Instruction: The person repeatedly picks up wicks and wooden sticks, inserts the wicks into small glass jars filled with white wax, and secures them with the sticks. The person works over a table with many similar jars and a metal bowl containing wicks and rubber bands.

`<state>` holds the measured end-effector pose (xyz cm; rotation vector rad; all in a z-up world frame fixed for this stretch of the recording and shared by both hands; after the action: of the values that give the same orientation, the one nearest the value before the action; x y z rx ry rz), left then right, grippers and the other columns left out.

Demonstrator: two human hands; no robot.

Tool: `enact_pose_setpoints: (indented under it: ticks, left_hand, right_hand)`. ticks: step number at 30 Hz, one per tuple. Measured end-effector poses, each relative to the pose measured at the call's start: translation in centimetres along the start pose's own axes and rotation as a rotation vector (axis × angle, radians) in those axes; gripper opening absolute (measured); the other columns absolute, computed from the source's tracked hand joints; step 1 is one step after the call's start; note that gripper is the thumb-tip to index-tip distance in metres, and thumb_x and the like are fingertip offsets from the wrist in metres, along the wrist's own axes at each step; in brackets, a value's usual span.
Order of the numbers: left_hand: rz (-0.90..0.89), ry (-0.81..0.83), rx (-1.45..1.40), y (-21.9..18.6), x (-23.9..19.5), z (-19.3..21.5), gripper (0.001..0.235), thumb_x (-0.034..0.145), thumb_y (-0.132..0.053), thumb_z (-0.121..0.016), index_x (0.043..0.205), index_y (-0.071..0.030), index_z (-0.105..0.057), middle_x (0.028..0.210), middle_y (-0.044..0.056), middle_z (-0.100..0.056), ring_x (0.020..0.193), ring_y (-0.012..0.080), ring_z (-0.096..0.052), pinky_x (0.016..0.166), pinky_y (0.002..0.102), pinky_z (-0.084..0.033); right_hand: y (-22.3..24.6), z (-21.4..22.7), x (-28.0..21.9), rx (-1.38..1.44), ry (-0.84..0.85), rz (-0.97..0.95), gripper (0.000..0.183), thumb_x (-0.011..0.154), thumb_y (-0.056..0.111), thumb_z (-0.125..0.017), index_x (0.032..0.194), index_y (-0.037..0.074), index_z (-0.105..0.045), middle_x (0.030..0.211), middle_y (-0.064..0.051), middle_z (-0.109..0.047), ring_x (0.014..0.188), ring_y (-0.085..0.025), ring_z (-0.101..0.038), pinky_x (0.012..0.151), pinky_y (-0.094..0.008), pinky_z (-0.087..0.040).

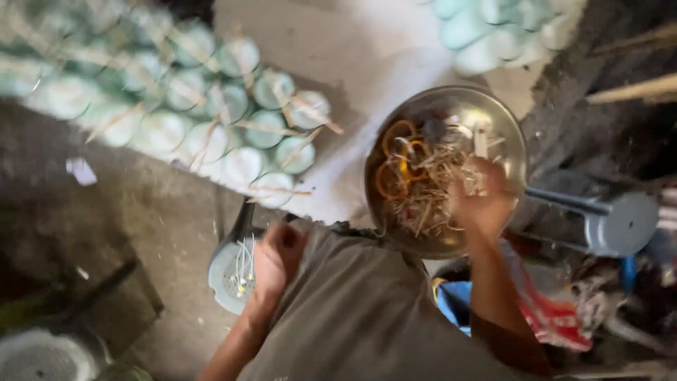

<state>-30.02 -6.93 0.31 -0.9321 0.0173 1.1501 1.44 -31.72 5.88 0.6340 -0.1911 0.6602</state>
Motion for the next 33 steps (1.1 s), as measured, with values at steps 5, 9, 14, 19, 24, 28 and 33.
enact_pose_setpoints:
  ticks: [5, 9, 14, 19, 24, 28, 33]
  left_hand:
    - [-0.357, 0.225, -0.295, -8.5, 0.0, -2.7, 0.063, 0.082, -0.035, -0.088, 0.13, -0.01, -0.056, 0.089, 0.015, -0.078, 0.076, 0.0308, -0.078, 0.063, 0.039, -0.065]
    - [-0.209, 0.351, -0.427, -10.4, 2.1, -7.8, 0.073, 0.088, -0.034, -0.084, 0.143, -0.002, -0.048, 0.106, 0.026, -0.074, 0.09, 0.041, -0.076, 0.075, 0.046, -0.064]
    - [-0.227, 0.117, -0.194, -11.0, 0.7, -11.5, 0.046, 0.08, -0.019, -0.076, 0.123, -0.004, -0.066, 0.09, 0.019, -0.076, 0.076, 0.0329, -0.078, 0.062, 0.044, -0.064]
    - [-0.169, 0.189, -0.201, -15.5, -4.4, -15.3, 0.05, 0.078, -0.025, -0.082, 0.123, -0.007, -0.068, 0.09, 0.014, -0.078, 0.076, 0.0281, -0.077, 0.066, 0.042, -0.062]
    - [-0.223, 0.114, -0.147, -15.1, -4.1, -20.2, 0.045, 0.08, -0.039, -0.084, 0.112, -0.009, -0.074, 0.075, 0.013, -0.074, 0.063, 0.0292, -0.073, 0.06, 0.044, -0.057]
    - [-0.277, 0.093, -0.273, -15.8, -0.8, -19.2, 0.041, 0.082, -0.028, -0.081, 0.117, -0.01, -0.072, 0.075, 0.009, -0.075, 0.054, 0.0176, -0.07, 0.057, 0.034, -0.056]
    - [-0.25, 0.192, -0.215, -19.7, -0.6, -16.1, 0.05, 0.077, -0.032, -0.084, 0.119, -0.01, -0.069, 0.075, 0.008, -0.075, 0.056, 0.0165, -0.072, 0.059, 0.03, -0.058]
  right_hand:
    - [-17.4, 5.1, -6.2, -0.433, -0.037, -0.357, 0.069, 0.093, 0.06, -0.09, 0.115, -0.003, -0.07, 0.097, -0.027, -0.073, 0.085, -0.052, -0.071, 0.076, -0.062, -0.055]
    - [-20.5, 2.8, -8.4, 0.146, 0.252, -0.628, 0.049, 0.104, 0.049, -0.077, 0.109, 0.002, -0.065, 0.097, -0.018, -0.069, 0.092, -0.042, -0.07, 0.081, -0.054, -0.052]
    - [-22.3, 4.4, -6.4, 0.458, 0.291, -0.6, 0.011, 0.1, 0.013, -0.071, 0.099, 0.005, -0.063, 0.065, -0.003, -0.053, 0.053, -0.014, -0.052, 0.048, -0.028, -0.041]
    - [-25.5, 9.1, -1.9, 0.524, 0.32, -0.698, 0.013, 0.099, 0.02, -0.075, 0.107, 0.011, -0.07, 0.073, -0.002, -0.061, 0.061, -0.011, -0.057, 0.051, -0.028, -0.048]
    - [-29.3, 10.4, 0.1, 0.482, 0.422, -0.604, 0.013, 0.097, 0.02, -0.078, 0.099, 0.01, -0.069, 0.074, -0.002, -0.06, 0.066, -0.011, -0.055, 0.056, -0.029, -0.046]
    - [-27.3, 11.0, -0.4, 0.581, 0.385, -0.593, 0.021, 0.105, 0.023, -0.075, 0.113, 0.007, -0.065, 0.083, -0.003, -0.065, 0.072, -0.011, -0.059, 0.061, -0.028, -0.052]
    - [-30.2, 10.7, -1.8, 0.281, -0.078, -0.223, 0.024, 0.101, -0.002, -0.077, 0.125, -0.002, -0.071, 0.1, -0.022, -0.073, 0.085, -0.033, -0.071, 0.062, -0.039, -0.055]
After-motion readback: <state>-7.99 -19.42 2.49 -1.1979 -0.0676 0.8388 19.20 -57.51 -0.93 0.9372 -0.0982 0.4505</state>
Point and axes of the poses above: each hand's wrist, its own x-axis towards the middle knuckle, its own z-axis out of the back of the hand, y = z × x, the point moved 1 cm from there along x, towards the middle knuckle
